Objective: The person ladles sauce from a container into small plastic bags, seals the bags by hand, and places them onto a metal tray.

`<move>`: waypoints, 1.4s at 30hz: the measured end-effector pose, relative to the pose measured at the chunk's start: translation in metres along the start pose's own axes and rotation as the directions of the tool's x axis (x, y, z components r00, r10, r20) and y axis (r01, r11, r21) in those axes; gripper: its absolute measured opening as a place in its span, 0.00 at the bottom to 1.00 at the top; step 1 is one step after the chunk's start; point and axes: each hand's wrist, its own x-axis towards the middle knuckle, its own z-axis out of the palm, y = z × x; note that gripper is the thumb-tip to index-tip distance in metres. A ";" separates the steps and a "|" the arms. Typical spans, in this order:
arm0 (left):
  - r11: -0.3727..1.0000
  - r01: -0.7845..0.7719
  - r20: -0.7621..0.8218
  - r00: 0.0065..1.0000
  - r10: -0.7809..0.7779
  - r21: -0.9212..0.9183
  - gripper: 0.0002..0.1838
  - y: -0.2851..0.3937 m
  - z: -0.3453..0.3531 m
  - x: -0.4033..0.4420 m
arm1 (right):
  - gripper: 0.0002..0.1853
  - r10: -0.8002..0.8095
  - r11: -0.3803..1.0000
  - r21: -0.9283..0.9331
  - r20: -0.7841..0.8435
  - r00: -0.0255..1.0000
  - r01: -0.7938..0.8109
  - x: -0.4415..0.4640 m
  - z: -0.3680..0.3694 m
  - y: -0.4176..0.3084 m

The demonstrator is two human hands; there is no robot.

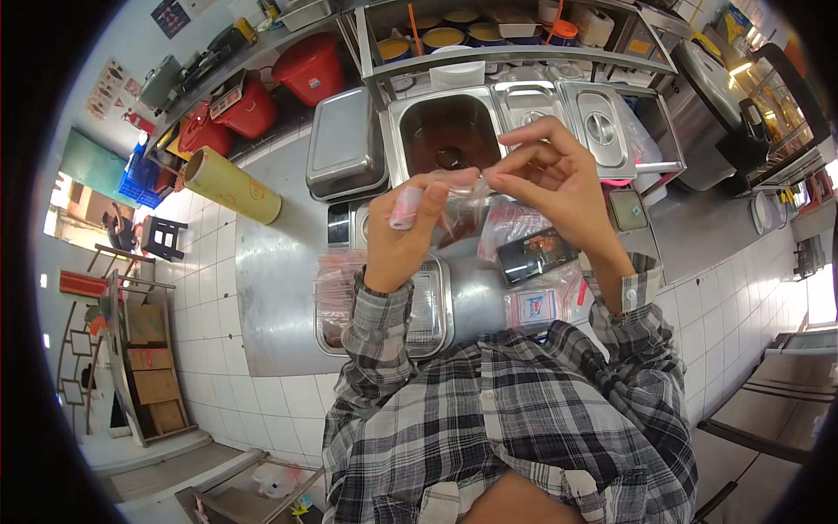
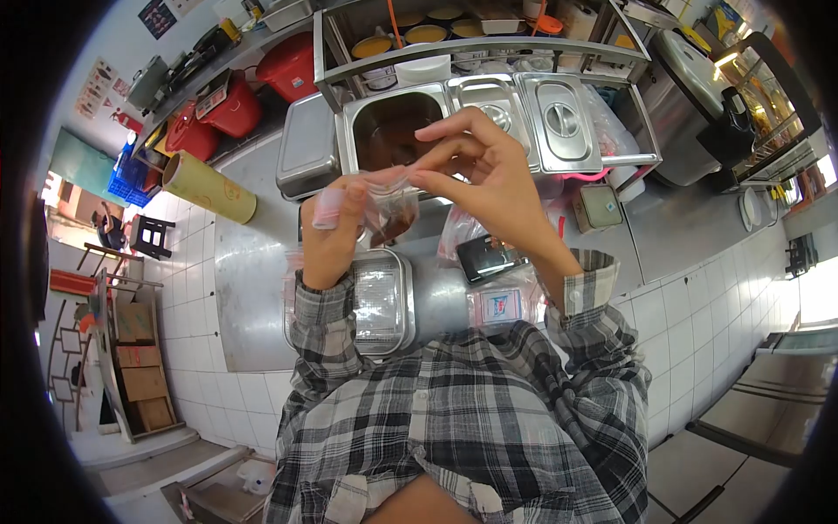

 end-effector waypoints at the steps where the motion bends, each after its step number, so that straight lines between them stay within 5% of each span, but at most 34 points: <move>1: 0.997 0.009 -0.042 0.999 -0.005 0.079 0.14 0.002 0.000 -0.003 | 0.21 -0.003 0.999 0.049 -0.007 1.000 0.003 -0.005 -0.001 0.001; 8: 0.965 -0.144 -0.194 0.963 0.188 0.219 0.04 -0.034 0.007 -0.039 | 0.19 -0.114 0.984 0.126 -0.112 0.987 0.128 -0.045 0.014 0.043; 10: 0.963 -0.067 -0.228 0.965 0.129 0.261 0.03 -0.052 0.013 -0.056 | 0.19 -0.105 0.988 0.103 -0.124 0.987 0.118 -0.057 0.023 0.056; 16: 0.978 0.210 -0.291 0.936 -0.200 0.002 0.04 -0.096 0.003 -0.101 | 0.22 0.274 0.899 0.382 -0.108 0.956 -0.215 -0.093 0.057 0.099; 19: 0.957 0.276 -0.310 0.921 -0.237 0.091 0.05 -0.119 -0.013 -0.130 | 0.24 0.327 0.897 0.335 -0.058 0.943 -0.290 -0.106 0.070 0.131; 32: 0.915 0.361 -0.409 0.874 -0.264 0.179 0.05 -0.133 -0.040 -0.169 | 0.20 0.244 0.913 0.297 0.152 0.958 -0.280 -0.106 0.108 0.181; 35: 0.911 0.332 -0.401 0.890 -0.217 0.243 0.05 -0.133 -0.044 -0.169 | 0.22 0.335 0.893 0.231 0.234 0.913 -0.387 -0.106 0.112 0.179; 39: 0.894 0.410 -0.380 0.867 -0.322 0.179 0.06 -0.140 -0.055 -0.177 | 0.24 0.336 0.856 0.304 0.287 0.897 -0.418 -0.106 0.127 0.184; 42: 0.871 0.467 -0.334 0.854 -0.399 0.153 0.06 -0.127 -0.063 -0.179 | 0.24 0.320 0.905 0.191 0.285 0.904 -0.380 -0.107 0.131 0.196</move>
